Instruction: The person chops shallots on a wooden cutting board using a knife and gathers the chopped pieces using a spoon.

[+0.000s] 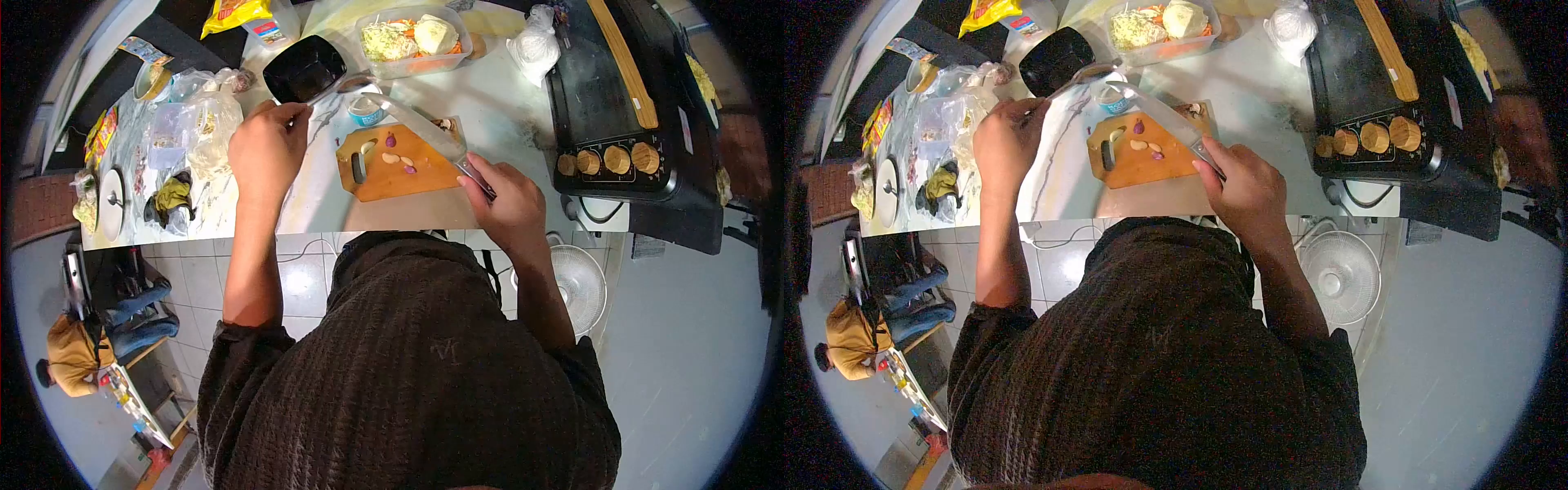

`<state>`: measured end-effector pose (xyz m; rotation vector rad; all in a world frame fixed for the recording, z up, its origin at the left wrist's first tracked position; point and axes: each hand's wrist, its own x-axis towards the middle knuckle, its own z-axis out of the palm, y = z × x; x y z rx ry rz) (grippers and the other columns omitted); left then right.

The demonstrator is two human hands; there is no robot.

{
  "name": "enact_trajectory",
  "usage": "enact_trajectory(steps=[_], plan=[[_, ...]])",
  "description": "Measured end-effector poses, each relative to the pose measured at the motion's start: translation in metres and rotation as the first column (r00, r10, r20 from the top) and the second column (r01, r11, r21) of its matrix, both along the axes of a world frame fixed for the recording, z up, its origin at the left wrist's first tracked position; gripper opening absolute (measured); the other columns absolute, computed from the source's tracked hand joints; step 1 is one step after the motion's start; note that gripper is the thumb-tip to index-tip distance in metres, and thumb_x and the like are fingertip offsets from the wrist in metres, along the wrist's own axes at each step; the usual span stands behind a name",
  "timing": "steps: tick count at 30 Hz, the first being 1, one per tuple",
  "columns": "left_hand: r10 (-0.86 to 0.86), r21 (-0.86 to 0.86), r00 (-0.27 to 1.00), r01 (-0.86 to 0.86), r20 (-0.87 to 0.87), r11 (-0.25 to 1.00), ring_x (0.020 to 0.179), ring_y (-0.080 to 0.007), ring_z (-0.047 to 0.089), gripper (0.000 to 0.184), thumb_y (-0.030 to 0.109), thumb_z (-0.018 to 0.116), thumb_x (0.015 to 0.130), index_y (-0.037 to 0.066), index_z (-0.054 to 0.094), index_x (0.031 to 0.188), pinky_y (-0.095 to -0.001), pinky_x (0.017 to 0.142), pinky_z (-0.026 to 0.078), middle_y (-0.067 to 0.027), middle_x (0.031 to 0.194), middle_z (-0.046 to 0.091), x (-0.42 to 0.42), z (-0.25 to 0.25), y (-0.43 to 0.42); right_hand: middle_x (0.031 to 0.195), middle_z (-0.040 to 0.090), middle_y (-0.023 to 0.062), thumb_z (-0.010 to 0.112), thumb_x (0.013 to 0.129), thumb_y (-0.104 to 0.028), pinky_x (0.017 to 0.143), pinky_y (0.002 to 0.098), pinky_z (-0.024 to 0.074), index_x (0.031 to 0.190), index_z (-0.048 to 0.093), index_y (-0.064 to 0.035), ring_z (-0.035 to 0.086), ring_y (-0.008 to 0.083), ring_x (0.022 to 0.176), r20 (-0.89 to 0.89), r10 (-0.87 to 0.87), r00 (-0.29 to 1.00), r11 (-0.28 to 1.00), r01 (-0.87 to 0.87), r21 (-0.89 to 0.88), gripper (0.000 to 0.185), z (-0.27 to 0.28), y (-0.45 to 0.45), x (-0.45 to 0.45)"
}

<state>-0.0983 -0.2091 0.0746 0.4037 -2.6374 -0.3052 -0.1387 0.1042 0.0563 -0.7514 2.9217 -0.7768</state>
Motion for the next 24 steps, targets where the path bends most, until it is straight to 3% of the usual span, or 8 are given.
enact_trajectory(steps=[2, 9, 13, 16, 21, 24], plan=[[-0.059, 0.022, 0.998, 0.059, 0.029, 0.998, 0.068, -0.032, 0.067, 0.012, 0.023, 0.073, 0.085, 0.012, 0.079, 0.086, -0.0418, 0.061, 0.053, -0.0092, 0.078, 0.066, 0.001, -0.002, 0.004, 0.088, 0.07, 0.0115, 0.074, 0.087, -0.024, 0.069, 0.0384, 0.0542, 0.117, 0.072, -0.0089, 0.069, 0.03, 0.076, -0.017, 0.01, 1.0, 1.0, -0.01, -0.009, 0.033, 0.002, -0.001, 0.0], [0.02, -0.035, 0.998, -0.018, 0.054, 0.999, 0.068, -0.0325, 0.067, 0.012, 0.022, 0.073, 0.085, 0.011, 0.078, 0.087, -0.0418, 0.061, 0.053, -0.0089, 0.08, 0.066, -0.002, -0.02, -0.001, 0.086, 0.065, 0.0082, 0.075, 0.086, -0.027, 0.065, 0.0411, 0.0538, 0.12, 0.07, -0.0148, 0.067, 0.0297, 0.076, -0.155, 0.059, 0.986, 0.996, -0.069, -0.059, 0.036, -0.001, 0.006, 0.001], [0.056, -0.03, 0.998, -0.056, -0.007, 0.998, 0.067, -0.0322, 0.066, 0.013, 0.023, 0.073, 0.086, 0.011, 0.078, 0.088, -0.0421, 0.061, 0.052, -0.009, 0.078, 0.065, 0.001, -0.016, -0.001, 0.086, 0.065, 0.0082, 0.075, 0.086, -0.027, 0.065, 0.0411, 0.0538, 0.12, 0.07, -0.0145, 0.067, 0.0295, 0.076, -0.093, 0.012, 0.996, 0.999, -0.016, -0.043, 0.036, 0.0, 0.008, 0.0], [0.059, 0.03, 0.998, -0.058, -0.032, 0.998, 0.066, -0.0318, 0.066, 0.014, 0.025, 0.074, 0.087, 0.012, 0.079, 0.089, -0.0415, 0.06, 0.052, -0.0098, 0.076, 0.065, 0.005, -0.01, 0.0, 0.088, 0.069, 0.0086, 0.076, 0.086, -0.025, 0.068, 0.0378, 0.0535, 0.118, 0.072, -0.0135, 0.068, 0.0284, 0.077, -0.088, -0.004, 0.996, 0.999, 0.0, -0.045, 0.035, -0.002, 0.005, -0.003], [-0.083, 0.313, 0.994, 0.1, -0.068, 0.944, 0.065, -0.0313, 0.066, 0.014, 0.023, 0.077, 0.085, 0.01, 0.079, 0.089, -0.0396, 0.06, 0.051, -0.0111, 0.074, 0.065, 0.014, -0.014, 0.009, 0.085, 0.064, 0.0084, 0.074, 0.087, -0.028, 0.066, 0.0413, 0.0542, 0.121, 0.07, -0.0188, 0.067, 0.0295, 0.077, -0.087, 0.021, 0.996, 0.999, -0.024, -0.033, 0.035, -0.006, -0.006, -0.005], [-0.078, 0.26, 0.995, 0.091, -0.06, 0.961, 0.065, -0.0318, 0.065, 0.013, 0.021, 0.076, 0.086, 0.01, 0.079, 0.089, -0.0403, 0.06, 0.05, -0.0104, 0.075, 0.065, 0.016, -0.021, 0.013, 0.089, 0.069, 0.0093, 0.076, 0.085, -0.027, 0.069, 0.0389, 0.0539, 0.119, 0.073, -0.0157, 0.069, 0.0298, 0.079, -0.036, -0.004, 0.999, 1.0, 0.005, 0.005, 0.035, 0.001, -0.016, -0.005]])
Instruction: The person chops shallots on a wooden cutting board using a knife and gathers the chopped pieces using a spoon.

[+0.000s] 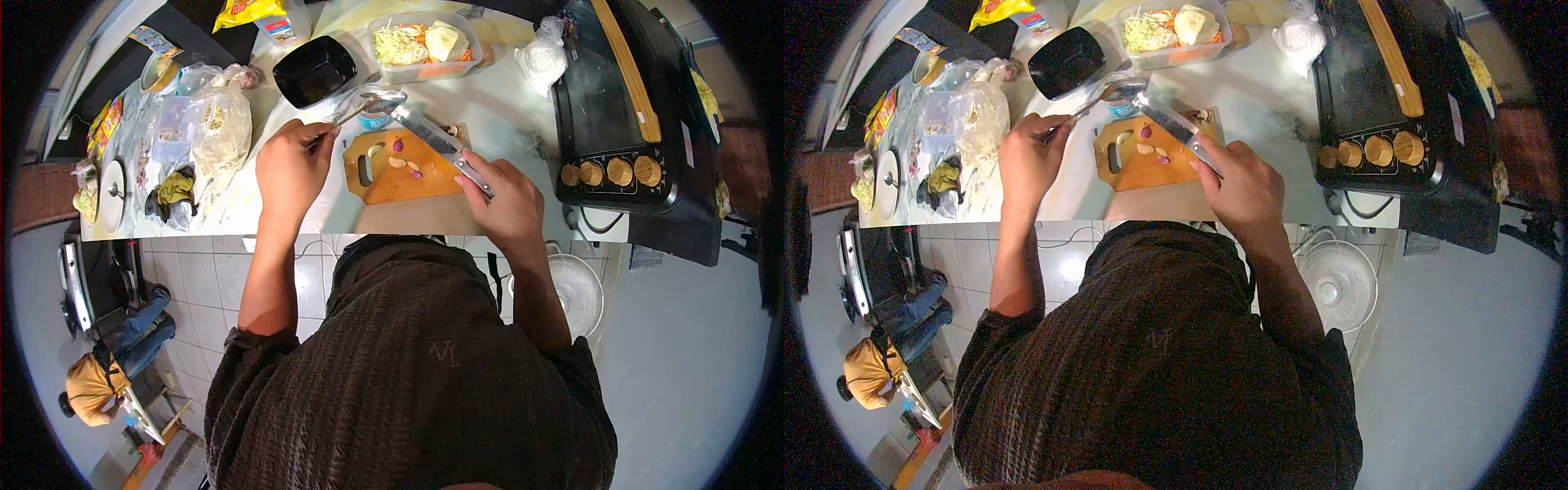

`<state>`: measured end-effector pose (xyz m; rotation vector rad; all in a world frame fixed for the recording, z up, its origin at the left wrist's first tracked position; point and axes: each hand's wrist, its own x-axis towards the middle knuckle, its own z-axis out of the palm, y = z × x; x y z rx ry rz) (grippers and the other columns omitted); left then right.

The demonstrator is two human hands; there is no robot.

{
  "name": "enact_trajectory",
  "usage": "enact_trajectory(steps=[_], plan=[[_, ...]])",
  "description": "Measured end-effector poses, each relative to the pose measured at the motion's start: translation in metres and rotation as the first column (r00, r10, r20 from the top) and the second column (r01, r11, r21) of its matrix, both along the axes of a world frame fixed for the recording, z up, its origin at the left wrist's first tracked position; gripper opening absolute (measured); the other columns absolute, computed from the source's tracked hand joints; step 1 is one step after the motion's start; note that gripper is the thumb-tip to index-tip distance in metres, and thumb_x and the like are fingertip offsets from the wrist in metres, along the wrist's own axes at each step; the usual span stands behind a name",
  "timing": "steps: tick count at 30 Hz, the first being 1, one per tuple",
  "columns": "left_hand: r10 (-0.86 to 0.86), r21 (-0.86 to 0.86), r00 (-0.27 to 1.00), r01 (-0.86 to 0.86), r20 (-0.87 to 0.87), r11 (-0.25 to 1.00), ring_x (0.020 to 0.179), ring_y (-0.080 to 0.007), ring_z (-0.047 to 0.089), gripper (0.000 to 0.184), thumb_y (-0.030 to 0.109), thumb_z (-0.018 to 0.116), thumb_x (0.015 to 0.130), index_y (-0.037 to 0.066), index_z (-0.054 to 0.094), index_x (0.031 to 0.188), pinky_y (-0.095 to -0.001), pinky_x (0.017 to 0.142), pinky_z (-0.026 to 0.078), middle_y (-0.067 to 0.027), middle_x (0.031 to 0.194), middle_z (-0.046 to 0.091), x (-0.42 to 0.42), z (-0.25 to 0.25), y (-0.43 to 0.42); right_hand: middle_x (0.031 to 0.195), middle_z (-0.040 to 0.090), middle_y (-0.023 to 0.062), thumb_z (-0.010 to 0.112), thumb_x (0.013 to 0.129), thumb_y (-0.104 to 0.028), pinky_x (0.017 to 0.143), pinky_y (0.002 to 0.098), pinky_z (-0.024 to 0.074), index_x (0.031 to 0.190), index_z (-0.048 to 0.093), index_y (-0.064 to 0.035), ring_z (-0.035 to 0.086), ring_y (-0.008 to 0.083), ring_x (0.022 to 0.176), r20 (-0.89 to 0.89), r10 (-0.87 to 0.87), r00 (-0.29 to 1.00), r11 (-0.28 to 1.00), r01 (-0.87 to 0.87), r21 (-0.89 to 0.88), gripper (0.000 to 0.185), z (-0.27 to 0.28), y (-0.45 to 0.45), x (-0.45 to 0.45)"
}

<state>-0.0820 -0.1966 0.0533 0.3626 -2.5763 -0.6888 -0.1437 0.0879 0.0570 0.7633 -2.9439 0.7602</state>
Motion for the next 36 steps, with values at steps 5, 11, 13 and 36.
enact_trajectory(steps=[5, 11, 13, 36], plan=[[0.067, -0.125, 0.998, -0.066, 0.001, 0.99, 0.065, -0.0321, 0.063, 0.012, 0.02, 0.074, 0.086, 0.01, 0.078, 0.09, -0.0414, 0.059, 0.049, -0.0093, 0.074, 0.063, 0.002, -0.013, -0.009, 0.084, 0.065, 0.0085, 0.074, 0.087, -0.029, 0.066, 0.0419, 0.0542, 0.118, 0.072, -0.0173, 0.067, 0.0297, 0.075, -0.045, 0.036, 0.998, 0.999, -0.037, -0.018, 0.034, -0.002, 0.002, 0.002], [0.131, -0.152, 0.991, -0.136, -0.041, 0.979, 0.062, -0.0308, 0.063, 0.011, 0.02, 0.074, 0.088, 0.01, 0.079, 0.09, -0.0405, 0.058, 0.049, -0.009, 0.072, 0.062, 0.0, -0.016, -0.015, 0.08, 0.069, 0.0102, 0.075, 0.088, -0.025, 0.066, 0.037, 0.054, 0.117, 0.073, -0.0105, 0.068, 0.028, 0.07, -0.01, -0.023, 1.0, 0.999, 0.023, -0.027, 0.033, 0.008, 0.006, 0.003], [0.145, -0.103, 0.986, -0.153, -0.078, 0.983, 0.061, -0.0296, 0.063, 0.011, 0.02, 0.074, 0.088, 0.01, 0.079, 0.09, -0.0394, 0.058, 0.048, -0.0093, 0.071, 0.062, -0.001, -0.01, -0.013, 0.076, 0.068, 0.0095, 0.074, 0.09, -0.025, 0.065, 0.0362, 0.0537, 0.117, 0.072, -0.0078, 0.068, 0.0249, 0.067, -0.017, -0.029, 0.999, 0.996, 0.028, -0.082, 0.032, -0.005, 0.013, 0.0], [0.164, 0.072, 0.986, -0.164, 0.012, 0.984, 0.063, -0.0292, 0.066, 0.014, 0.02, 0.075, 0.088, 0.007, 0.078, 0.09, -0.0368, 0.06, 0.051, -0.0114, 0.076, 0.068, 0.014, -0.023, -0.01, 0.071, 0.06, 0.002, 0.051, 0.106, -0.03, 0.045, 0.0248, 0.0423, 0.114, 0.063, -0.0014, 0.051, 0.0073, 0.049, 0.734, 0.178, 0.656, 0.768, 0.373, -0.521, 0.032, -0.032, -0.003, -0.001]])
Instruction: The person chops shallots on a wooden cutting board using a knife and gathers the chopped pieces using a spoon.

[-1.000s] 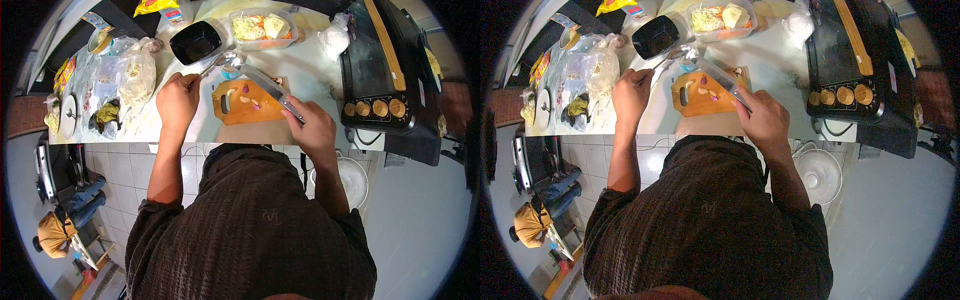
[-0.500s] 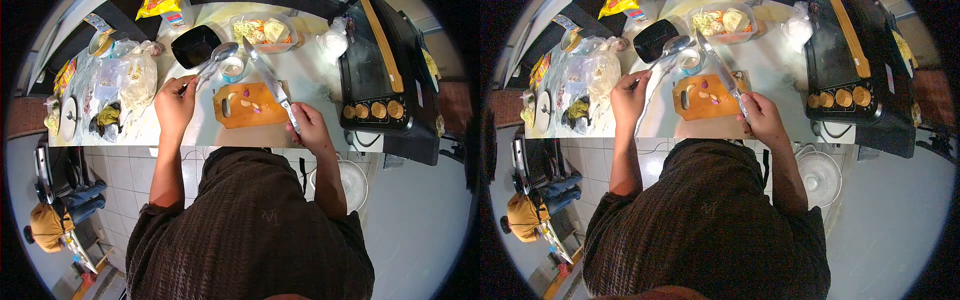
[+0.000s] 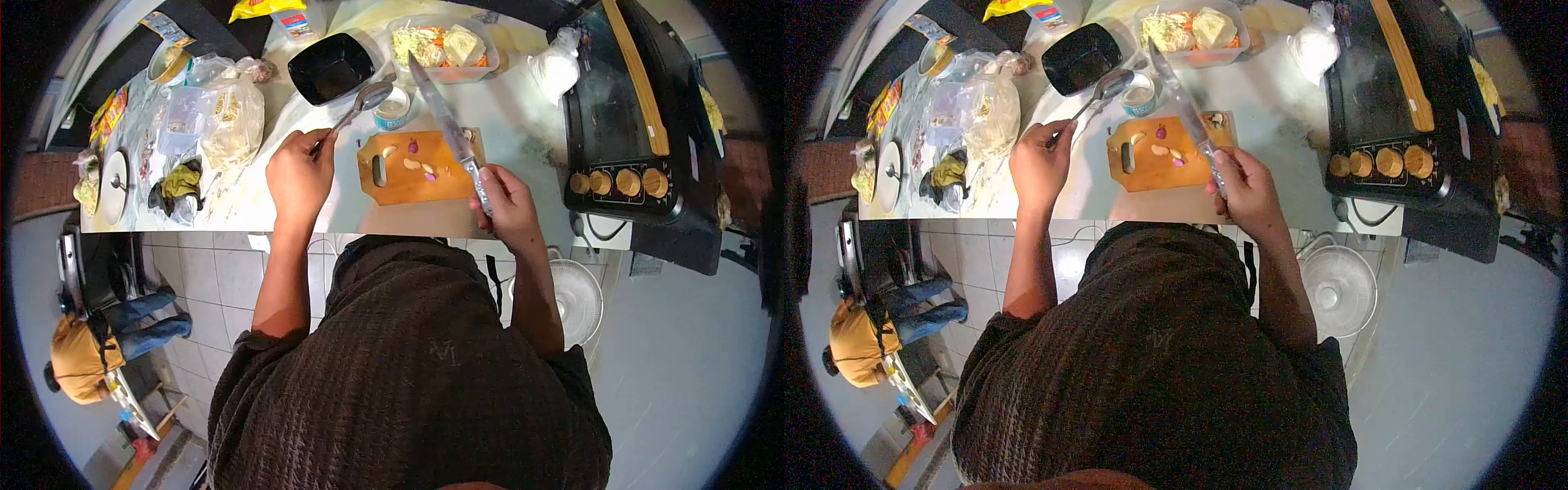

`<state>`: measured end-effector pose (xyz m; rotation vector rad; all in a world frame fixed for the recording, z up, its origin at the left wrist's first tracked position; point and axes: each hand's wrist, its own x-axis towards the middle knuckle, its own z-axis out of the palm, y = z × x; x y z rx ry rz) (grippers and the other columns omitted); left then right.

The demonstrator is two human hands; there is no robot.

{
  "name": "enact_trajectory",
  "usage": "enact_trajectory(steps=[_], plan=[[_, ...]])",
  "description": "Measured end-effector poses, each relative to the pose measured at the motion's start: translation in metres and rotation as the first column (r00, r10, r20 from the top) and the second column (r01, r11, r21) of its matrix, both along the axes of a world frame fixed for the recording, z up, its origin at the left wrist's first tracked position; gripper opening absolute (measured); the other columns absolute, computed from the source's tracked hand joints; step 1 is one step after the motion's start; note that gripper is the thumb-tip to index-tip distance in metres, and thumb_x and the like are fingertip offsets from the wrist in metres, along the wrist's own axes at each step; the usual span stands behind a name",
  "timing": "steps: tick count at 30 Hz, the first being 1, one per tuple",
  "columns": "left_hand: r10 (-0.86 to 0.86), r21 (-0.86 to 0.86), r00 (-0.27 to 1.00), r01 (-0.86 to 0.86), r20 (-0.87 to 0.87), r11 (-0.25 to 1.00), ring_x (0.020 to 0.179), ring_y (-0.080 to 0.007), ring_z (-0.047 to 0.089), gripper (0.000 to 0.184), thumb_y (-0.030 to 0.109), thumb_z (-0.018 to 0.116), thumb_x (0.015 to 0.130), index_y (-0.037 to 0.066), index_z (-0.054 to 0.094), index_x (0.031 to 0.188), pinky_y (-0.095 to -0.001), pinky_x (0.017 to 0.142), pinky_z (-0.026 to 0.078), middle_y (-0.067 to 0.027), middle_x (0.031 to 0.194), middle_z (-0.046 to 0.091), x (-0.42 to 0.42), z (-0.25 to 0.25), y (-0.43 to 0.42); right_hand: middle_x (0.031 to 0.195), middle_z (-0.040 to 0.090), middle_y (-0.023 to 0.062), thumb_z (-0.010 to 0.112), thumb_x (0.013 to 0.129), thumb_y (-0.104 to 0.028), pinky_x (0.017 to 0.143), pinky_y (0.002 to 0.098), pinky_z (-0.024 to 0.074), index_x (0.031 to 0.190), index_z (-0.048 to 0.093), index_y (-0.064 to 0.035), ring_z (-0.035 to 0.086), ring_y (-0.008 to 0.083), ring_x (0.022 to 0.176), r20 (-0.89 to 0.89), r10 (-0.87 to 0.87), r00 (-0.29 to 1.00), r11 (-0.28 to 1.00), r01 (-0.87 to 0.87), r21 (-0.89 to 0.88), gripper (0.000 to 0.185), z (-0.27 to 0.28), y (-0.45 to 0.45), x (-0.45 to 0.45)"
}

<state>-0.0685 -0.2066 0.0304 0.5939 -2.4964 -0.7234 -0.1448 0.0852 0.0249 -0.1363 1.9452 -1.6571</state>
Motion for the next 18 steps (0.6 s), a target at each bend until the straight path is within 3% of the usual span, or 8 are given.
enact_trajectory(steps=[5, 9, 18], plan=[[-0.113, 0.096, 0.993, 0.11, 0.029, 0.989, 0.064, -0.0295, 0.066, 0.013, 0.022, 0.075, 0.087, 0.01, 0.078, 0.09, -0.0386, 0.061, 0.052, -0.0111, 0.076, 0.067, -0.001, -0.001, 0.012, 0.071, 0.058, 0.0014, 0.053, 0.106, -0.031, 0.044, 0.0238, 0.0383, 0.118, 0.06, -0.0014, 0.048, 0.0074, 0.047, 0.047, -0.111, 0.993, 0.987, 0.105, 0.12, 0.033, -0.008, 0.027, 0.007], [-0.279, -0.033, 0.939, 0.291, 0.203, 0.956, 0.065, -0.03, 0.067, 0.012, 0.023, 0.074, 0.086, 0.012, 0.078, 0.087, -0.0408, 0.061, 0.053, -0.0092, 0.076, 0.067, -0.004, -0.014, 0.039, 0.071, 0.06, 0.0021, 0.054, 0.105, -0.031, 0.044, 0.0232, 0.0406, 0.122, 0.06, -0.0012, 0.05, 0.0072, 0.047, 0.076, -0.169, 0.983, 0.961, 0.147, 0.233, 0.035, -0.024, 0.052, 0.022], [-0.275, -0.208, 0.918, 0.339, 0.285, 0.917, 0.065, -0.03, 0.068, 0.013, 0.02, 0.073, 0.082, 0.009, 0.075, 0.077, -0.0402, 0.059, 0.054, -0.0092, 0.076, 0.067, -0.014, -0.023, 0.077, 0.072, 0.061, 0.0034, 0.057, 0.104, -0.029, 0.046, 0.0238, 0.0417, 0.126, 0.059, 0.0023, 0.05, 0.0076, 0.048, 0.078, -0.182, 0.98, 0.94, 0.15, 0.308, 0.038, -0.054, 0.079, 0.04]])
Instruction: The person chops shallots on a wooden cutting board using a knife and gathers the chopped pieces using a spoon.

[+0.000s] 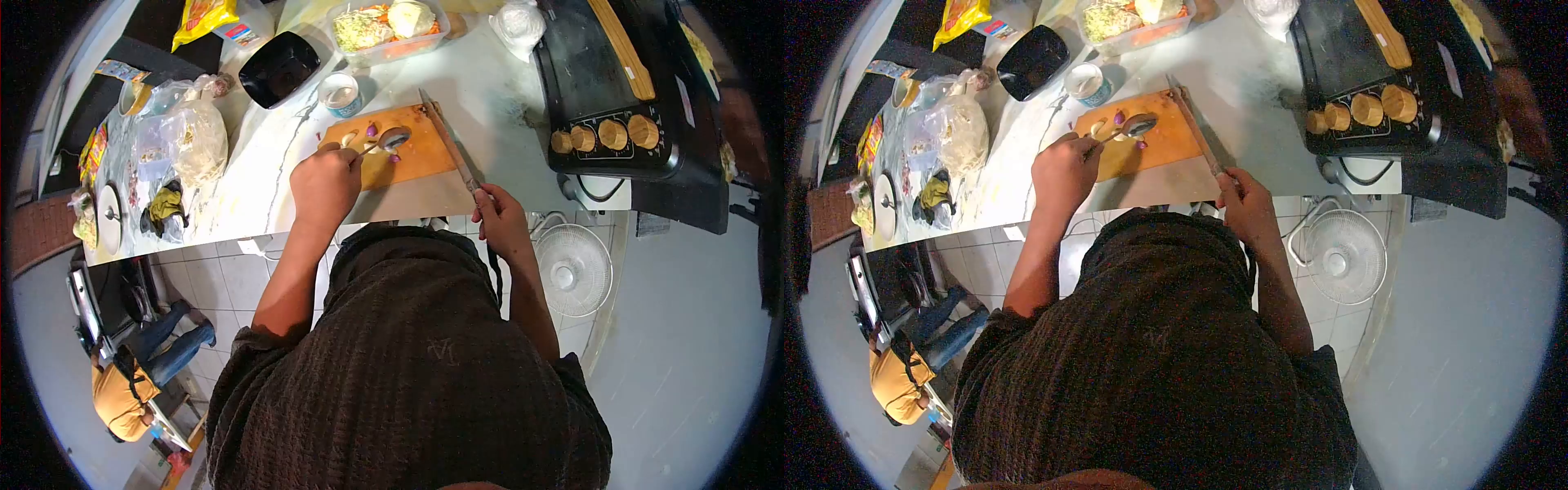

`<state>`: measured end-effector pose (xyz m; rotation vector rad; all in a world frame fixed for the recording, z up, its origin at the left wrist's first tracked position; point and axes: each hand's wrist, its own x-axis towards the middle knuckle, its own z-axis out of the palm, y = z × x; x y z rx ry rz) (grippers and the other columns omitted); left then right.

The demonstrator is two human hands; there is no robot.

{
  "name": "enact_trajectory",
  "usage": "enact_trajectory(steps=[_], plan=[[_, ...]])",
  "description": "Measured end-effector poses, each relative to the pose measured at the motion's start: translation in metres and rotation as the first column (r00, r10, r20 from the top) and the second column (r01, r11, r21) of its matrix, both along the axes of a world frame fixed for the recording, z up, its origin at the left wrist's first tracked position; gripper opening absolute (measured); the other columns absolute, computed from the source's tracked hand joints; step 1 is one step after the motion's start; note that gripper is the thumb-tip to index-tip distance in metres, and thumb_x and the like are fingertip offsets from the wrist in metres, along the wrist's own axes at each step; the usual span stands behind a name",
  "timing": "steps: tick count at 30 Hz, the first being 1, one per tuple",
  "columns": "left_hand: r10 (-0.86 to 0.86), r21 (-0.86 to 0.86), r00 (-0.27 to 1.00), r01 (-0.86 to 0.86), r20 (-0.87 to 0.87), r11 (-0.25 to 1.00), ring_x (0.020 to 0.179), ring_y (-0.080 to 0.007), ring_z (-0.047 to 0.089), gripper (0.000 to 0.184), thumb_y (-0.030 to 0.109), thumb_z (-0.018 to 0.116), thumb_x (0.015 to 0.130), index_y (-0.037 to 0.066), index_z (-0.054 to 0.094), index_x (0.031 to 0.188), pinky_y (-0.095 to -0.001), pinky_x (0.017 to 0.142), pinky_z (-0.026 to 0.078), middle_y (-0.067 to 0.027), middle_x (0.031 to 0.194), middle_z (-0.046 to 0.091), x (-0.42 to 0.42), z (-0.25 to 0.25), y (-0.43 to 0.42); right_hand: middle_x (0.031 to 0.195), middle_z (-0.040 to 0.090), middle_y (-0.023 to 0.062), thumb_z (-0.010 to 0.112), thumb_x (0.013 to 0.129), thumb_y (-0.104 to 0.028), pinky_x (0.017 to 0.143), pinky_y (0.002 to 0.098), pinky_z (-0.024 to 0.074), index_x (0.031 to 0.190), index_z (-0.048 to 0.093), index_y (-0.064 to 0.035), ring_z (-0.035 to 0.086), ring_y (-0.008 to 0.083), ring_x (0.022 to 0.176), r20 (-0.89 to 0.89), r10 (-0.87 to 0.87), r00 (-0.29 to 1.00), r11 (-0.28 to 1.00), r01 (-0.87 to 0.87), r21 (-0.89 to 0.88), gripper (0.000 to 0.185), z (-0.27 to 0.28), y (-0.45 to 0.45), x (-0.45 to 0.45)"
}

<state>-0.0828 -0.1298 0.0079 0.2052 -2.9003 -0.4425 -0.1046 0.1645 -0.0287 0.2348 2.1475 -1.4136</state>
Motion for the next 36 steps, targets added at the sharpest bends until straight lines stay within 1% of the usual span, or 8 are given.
enact_trajectory(steps=[2, 11, 14, 16, 18, 25, 27, 36], plan=[[0.003, 0.011, 0.993, -0.004, 0.114, 1.0, 0.07, -0.0309, 0.069, 0.013, 0.023, 0.074, 0.084, 0.011, 0.078, 0.087, -0.0411, 0.064, 0.055, -0.0109, 0.082, 0.07, 0.003, 0.0, 0.005, 0.072, 0.061, 0.0035, 0.057, 0.104, -0.028, 0.046, 0.0238, 0.0418, 0.127, 0.059, 0.0029, 0.05, 0.0075, 0.049, -0.006, 0.012, 1.0, 1.0, -0.012, -0.005, 0.039, -0.004, 0.004, -0.001], [0.119, 0.056, 0.993, -0.12, 0.017, 0.991, 0.069, -0.0306, 0.069, 0.014, 0.022, 0.073, 0.084, 0.009, 0.078, 0.084, -0.0402, 0.063, 0.055, -0.0106, 0.081, 0.07, 0.013, 0.003, 0.027, 0.074, 0.063, 0.0034, 0.059, 0.103, -0.028, 0.049, 0.0247, 0.0451, 0.13, 0.061, 0.0002, 0.05, 0.0072, 0.053, -0.081, 0.129, 0.988, 0.991, -0.126, 0.041, 0.039, -0.028, 0.033, 0.001], [0.145, -0.004, 0.986, -0.145, 0.083, 0.989, 0.069, -0.0308, 0.069, 0.016, 0.024, 0.072, 0.085, 0.009, 0.078, 0.084, -0.0406, 0.064, 0.055, -0.0099, 0.082, 0.071, 0.014, 0.011, 0.032, 0.073, 0.063, 0.0038, 0.059, 0.103, -0.028, 0.049, 0.0253, 0.0455, 0.129, 0.062, -0.001, 0.052, 0.0076, 0.054, -0.19, 0.158, 0.969, 0.987, -0.154, 0.036, 0.038, -0.036, 0.04, 0.006], [0.15, -0.031, 0.984, -0.147, 0.098, 0.989, 0.069, -0.0309, 0.069, 0.016, 0.025, 0.071, 0.086, 0.01, 0.078, 0.084, -0.0409, 0.064, 0.055, -0.0099, 0.081, 0.071, 0.013, 0.019, 0.039, 0.075, 0.069, 0.0127, 0.06, 0.101, -0.029, 0.065, 0.0338, 0.0519, 0.122, 0.066, -0.0024, 0.067, 0.0187, 0.066, -0.16, 0.182, 0.97, 0.982, -0.173, 0.069, 0.034, -0.021, 0.04, 0.006], [0.234, -0.099, 0.942, -0.216, 0.241, 0.971, 0.074, -0.0335, 0.07, 0.019, 0.029, 0.071, 0.087, 0.013, 0.079, 0.087, -0.042, 0.068, 0.055, -0.0125, 0.085, 0.073, 0.016, 0.029, 0.048, 0.076, 0.069, 0.0137, 0.06, 0.101, -0.029, 0.065, 0.0347, 0.0521, 0.121, 0.066, -0.002, 0.068, 0.0198, 0.067, -0.183, 0.196, 0.963, 0.98, -0.19, 0.053, 0.034, -0.019, 0.043, 0.007], [0.347, -0.244, 0.852, -0.268, 0.391, 0.932, 0.072, -0.0344, 0.071, 0.02, 0.032, 0.072, 0.086, 0.016, 0.081, 0.09, -0.0428, 0.069, 0.057, -0.0156, 0.078, 0.072, 0.014, 0.041, 0.076, 0.084, 0.07, 0.0204, 0.06, 0.1, -0.026, 0.066, 0.0387, 0.0526, 0.118, 0.066, -0.0008, 0.07, 0.0314, 0.073, -0.299, 0.248, 0.921, 0.968, -0.25, 0.03, 0.031, -0.035, 0.054, 0.007], [0.341, -0.262, 0.888, -0.265, 0.31, 0.928, 0.065, -0.033, 0.07, 0.022, 0.027, 0.068, 0.085, 0.011, 0.076, 0.072, -0.0425, 0.062, 0.056, -0.0141, 0.068, 0.07, 0.014, 0.041, 0.079, 0.085, 0.07, 0.0213, 0.061, 0.1, -0.025, 0.067, 0.0391, 0.0528, 0.117, 0.066, -0.0007, 0.07, 0.0325, 0.073, -0.301, 0.262, 0.917, 0.963, -0.266, 0.027, 0.031, -0.037, 0.056, 0.007], [0.323, -0.187, 0.89, -0.275, 0.321, 0.943, 0.067, -0.0335, 0.071, 0.02, 0.03, 0.07, 0.084, 0.011, 0.079, 0.082, -0.0424, 0.066, 0.057, -0.0146, 0.071, 0.071, 0.011, 0.034, 0.08, 0.083, 0.07, 0.022, 0.062, 0.098, -0.022, 0.067, 0.04, 0.0534, 0.118, 0.065, 0.0004, 0.071, 0.0334, 0.073, -0.3, 0.274, 0.914, 0.954, -0.298, -0.038, 0.03, -0.045, 0.051, 0.013]])
